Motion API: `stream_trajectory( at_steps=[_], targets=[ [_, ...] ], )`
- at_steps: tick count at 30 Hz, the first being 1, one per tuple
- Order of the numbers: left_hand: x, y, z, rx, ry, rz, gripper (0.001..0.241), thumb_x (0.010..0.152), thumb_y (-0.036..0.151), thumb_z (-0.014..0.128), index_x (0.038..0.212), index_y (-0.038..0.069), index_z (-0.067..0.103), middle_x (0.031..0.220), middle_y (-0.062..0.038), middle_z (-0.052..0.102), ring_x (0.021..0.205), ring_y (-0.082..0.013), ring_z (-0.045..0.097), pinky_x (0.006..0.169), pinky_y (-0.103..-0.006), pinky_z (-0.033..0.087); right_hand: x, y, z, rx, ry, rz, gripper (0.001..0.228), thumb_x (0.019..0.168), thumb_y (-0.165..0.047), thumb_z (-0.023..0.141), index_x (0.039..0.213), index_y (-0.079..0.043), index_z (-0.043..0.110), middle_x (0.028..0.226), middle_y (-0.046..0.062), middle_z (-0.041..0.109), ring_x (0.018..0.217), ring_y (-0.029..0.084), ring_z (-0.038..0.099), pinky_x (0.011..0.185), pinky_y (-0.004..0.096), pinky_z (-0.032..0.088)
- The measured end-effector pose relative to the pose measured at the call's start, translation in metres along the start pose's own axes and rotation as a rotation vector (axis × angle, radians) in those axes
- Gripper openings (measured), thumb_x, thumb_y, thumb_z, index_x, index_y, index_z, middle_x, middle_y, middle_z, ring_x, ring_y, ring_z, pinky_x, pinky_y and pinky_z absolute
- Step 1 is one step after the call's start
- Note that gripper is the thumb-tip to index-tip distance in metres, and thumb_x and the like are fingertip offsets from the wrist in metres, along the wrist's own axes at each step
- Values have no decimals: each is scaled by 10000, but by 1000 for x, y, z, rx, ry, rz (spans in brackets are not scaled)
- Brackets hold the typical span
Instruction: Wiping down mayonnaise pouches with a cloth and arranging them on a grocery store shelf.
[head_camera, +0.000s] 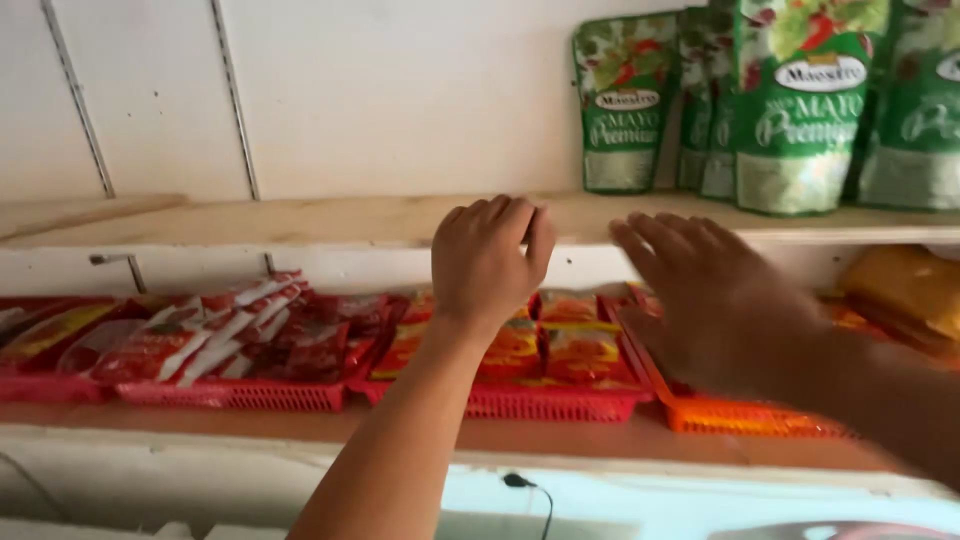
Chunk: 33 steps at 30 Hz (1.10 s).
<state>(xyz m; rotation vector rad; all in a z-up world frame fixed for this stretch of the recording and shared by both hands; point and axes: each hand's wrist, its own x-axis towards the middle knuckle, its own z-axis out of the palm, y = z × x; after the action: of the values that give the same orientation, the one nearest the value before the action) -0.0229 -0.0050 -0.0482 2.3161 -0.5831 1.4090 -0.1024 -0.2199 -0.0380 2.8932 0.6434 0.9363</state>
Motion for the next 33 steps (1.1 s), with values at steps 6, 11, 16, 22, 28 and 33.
stream_trajectory(
  at_steps=[6, 11, 16, 22, 28, 33],
  targets=[
    [-106, 45, 1, -121, 396, 351, 263, 804, 126, 720, 1045, 34, 671, 1197, -160, 625, 1181, -378, 587, 1046, -534, 459, -75, -30, 78, -12, 468, -331, 712, 753, -317, 725, 1377, -32, 535, 1407, 279, 520, 1316, 451, 486, 1100, 534, 373],
    [-281, 50, 79, -348, -82, -3, 284, 802, 21, 655, 1085, 7, 642, 1153, -148, 673, 1343, -438, 573, 983, -498, 515, -174, -53, 200, 572, -101, -92, 594, 759, -197, 757, 1301, -38, 575, 1338, 202, 592, 1220, 400, 567, 1033, 460, 479],
    [-480, 68, 109, -210, -573, -382, 210, 869, 262, 715, 970, 86, 661, 1060, -148, 669, 1065, -380, 604, 881, -531, 470, -329, -88, 362, 585, -732, -127, 433, 895, -342, 751, 1293, -225, 626, 1417, 102, 529, 1341, 367, 441, 1098, 532, 374],
    [-611, 76, 113, 93, -1043, -840, 434, 848, 366, 690, 1258, 233, 644, 1273, -141, 572, 1149, -399, 514, 943, -542, 443, -467, -148, 464, 386, -382, -239, 627, 931, -410, 674, 1521, -297, 496, 1615, 191, 303, 1404, 596, 259, 998, 766, 245],
    [-635, 42, 128, -163, -667, -873, 303, 954, 345, 617, 1041, 75, 722, 1020, -189, 685, 978, -407, 650, 859, -501, 533, -418, -184, 409, 452, -481, -30, 866, 768, -292, 732, 1554, -225, 374, 1656, 172, 218, 1456, 572, 99, 1095, 733, 181],
    [-507, 63, 75, -516, -364, -1066, 401, 906, 347, 625, 1135, 31, 717, 1087, -212, 738, 999, -353, 710, 863, -412, 552, -383, -206, 402, 531, -375, 316, 784, 832, -217, 772, 1502, -121, 376, 1642, 239, 186, 1508, 520, 88, 1159, 696, 140]
  ],
)
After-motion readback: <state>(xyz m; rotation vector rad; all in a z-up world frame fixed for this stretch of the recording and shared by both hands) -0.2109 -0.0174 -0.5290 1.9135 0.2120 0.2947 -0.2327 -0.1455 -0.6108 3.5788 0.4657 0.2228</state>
